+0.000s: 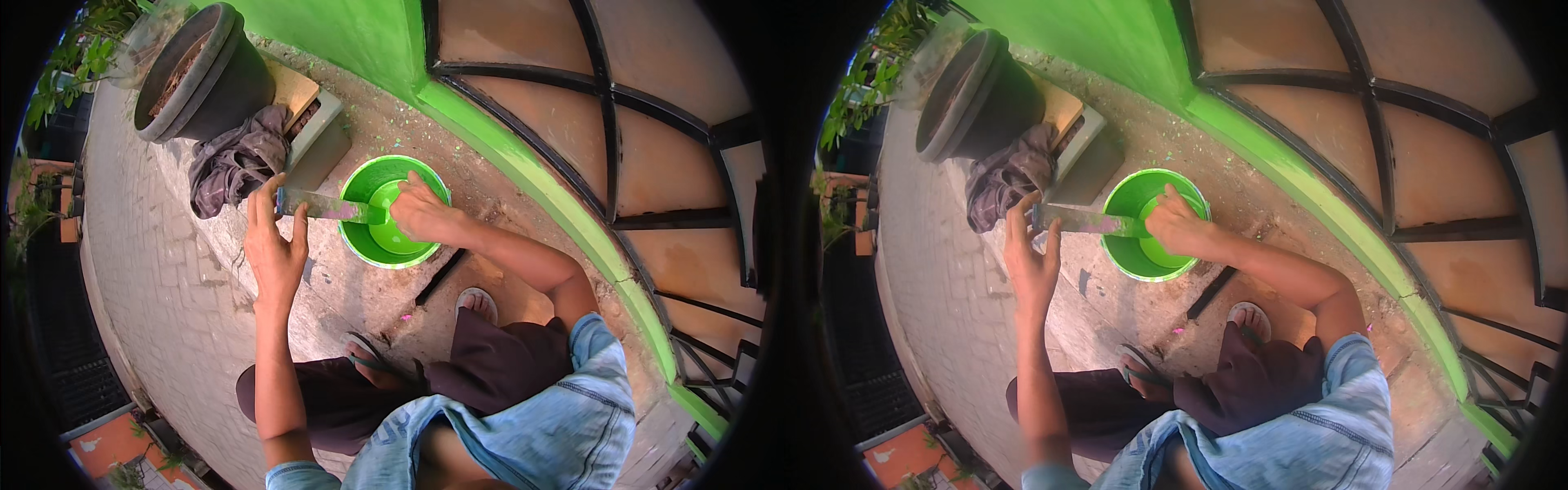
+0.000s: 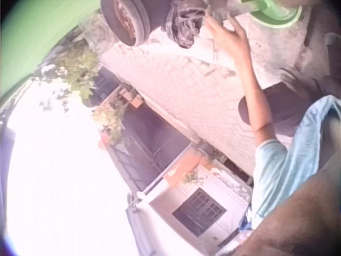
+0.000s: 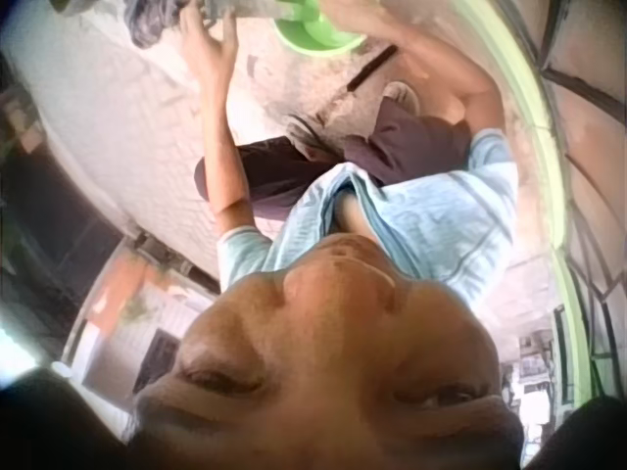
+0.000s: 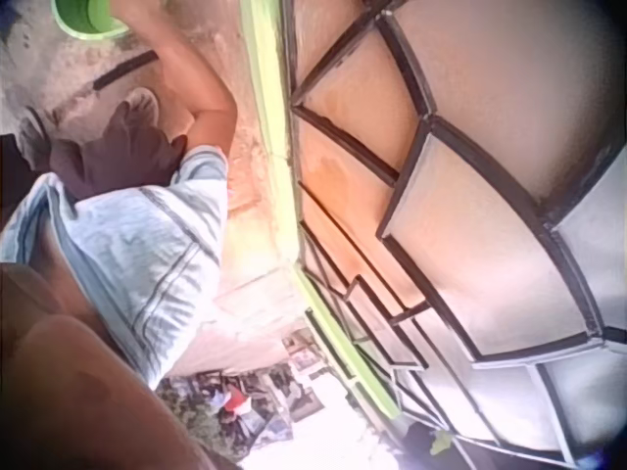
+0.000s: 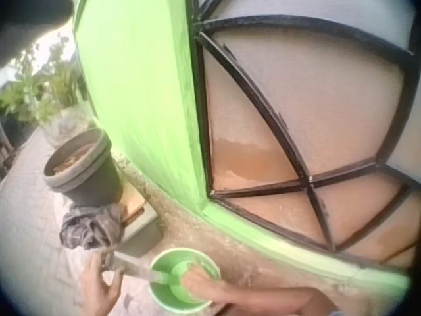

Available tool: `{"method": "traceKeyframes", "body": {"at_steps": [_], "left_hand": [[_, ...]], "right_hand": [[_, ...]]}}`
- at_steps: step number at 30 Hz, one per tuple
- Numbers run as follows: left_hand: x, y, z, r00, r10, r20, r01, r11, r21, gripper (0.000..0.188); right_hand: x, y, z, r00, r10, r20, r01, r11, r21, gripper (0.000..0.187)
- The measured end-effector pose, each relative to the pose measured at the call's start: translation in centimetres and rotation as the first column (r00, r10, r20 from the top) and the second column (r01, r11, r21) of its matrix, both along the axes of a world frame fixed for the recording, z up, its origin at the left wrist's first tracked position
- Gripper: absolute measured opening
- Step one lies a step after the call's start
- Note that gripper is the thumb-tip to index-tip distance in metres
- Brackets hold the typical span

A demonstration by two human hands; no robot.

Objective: The person wipes the wall base with a cloth, then uses a paintbrush to apply bright green paint along the bottom edge of a wall and metal frame. The person repeatedly dips the brush into a green bucket and paints the base area.

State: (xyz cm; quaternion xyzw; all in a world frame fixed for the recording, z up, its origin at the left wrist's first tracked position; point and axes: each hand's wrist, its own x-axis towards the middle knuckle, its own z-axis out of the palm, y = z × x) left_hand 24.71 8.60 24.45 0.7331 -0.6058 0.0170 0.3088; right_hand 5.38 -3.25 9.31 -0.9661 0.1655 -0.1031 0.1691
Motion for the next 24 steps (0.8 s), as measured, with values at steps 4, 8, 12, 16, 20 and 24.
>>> {"method": "traceKeyframes", "body": {"at_steps": [4, 8, 12, 16, 20, 24], "left_hand": [[0.1, 0.1, 0.1, 1.000, 0.002, -0.003, -0.002, 1.000, 0.002, 0.052], [0.4, 0.3, 0.8, 1.000, 0.018, -0.004, -0.018, 0.999, 0.033, 0.062], [-0.2, 1.2, 1.5, 0.999, 0.026, 0.018, -0.028, 0.996, 0.082, 0.064], [-0.9, 3.3, 3.5, 1.000, 0.013, -0.004, -0.012, 0.988, 0.155, 0.068], [-2.2, 5.8, 8.0, 0.937, -0.137, -0.322, 0.242, 0.917, 0.316, 0.060], [-3.6, 6.5, 8.4, 0.854, -0.240, -0.462, 0.470, 0.736, 0.487, 0.048]], "right_hand": [[-0.1, -0.2, -0.3, 0.994, -0.019, 0.108, 0.020, 1.000, -0.013, 0.014], [0.1, -0.5, 0.1, 0.995, -0.017, 0.096, 0.011, 0.998, 0.062, 0.014], [-0.1, 0.4, -0.6, 0.989, 0.000, 0.147, -0.009, 0.998, 0.063, 0.013], [-0.3, 0.9, -1.0, 0.942, -0.044, 0.333, 0.082, 0.992, -0.100, 0.013], [0.0, 1.2, 1.1, 0.998, 0.040, -0.043, -0.037, 0.998, 0.054, 0.014], [-0.3, 1.0, 2.1, 0.997, 0.041, -0.072, -0.027, 0.984, 0.176, 0.013]]}}
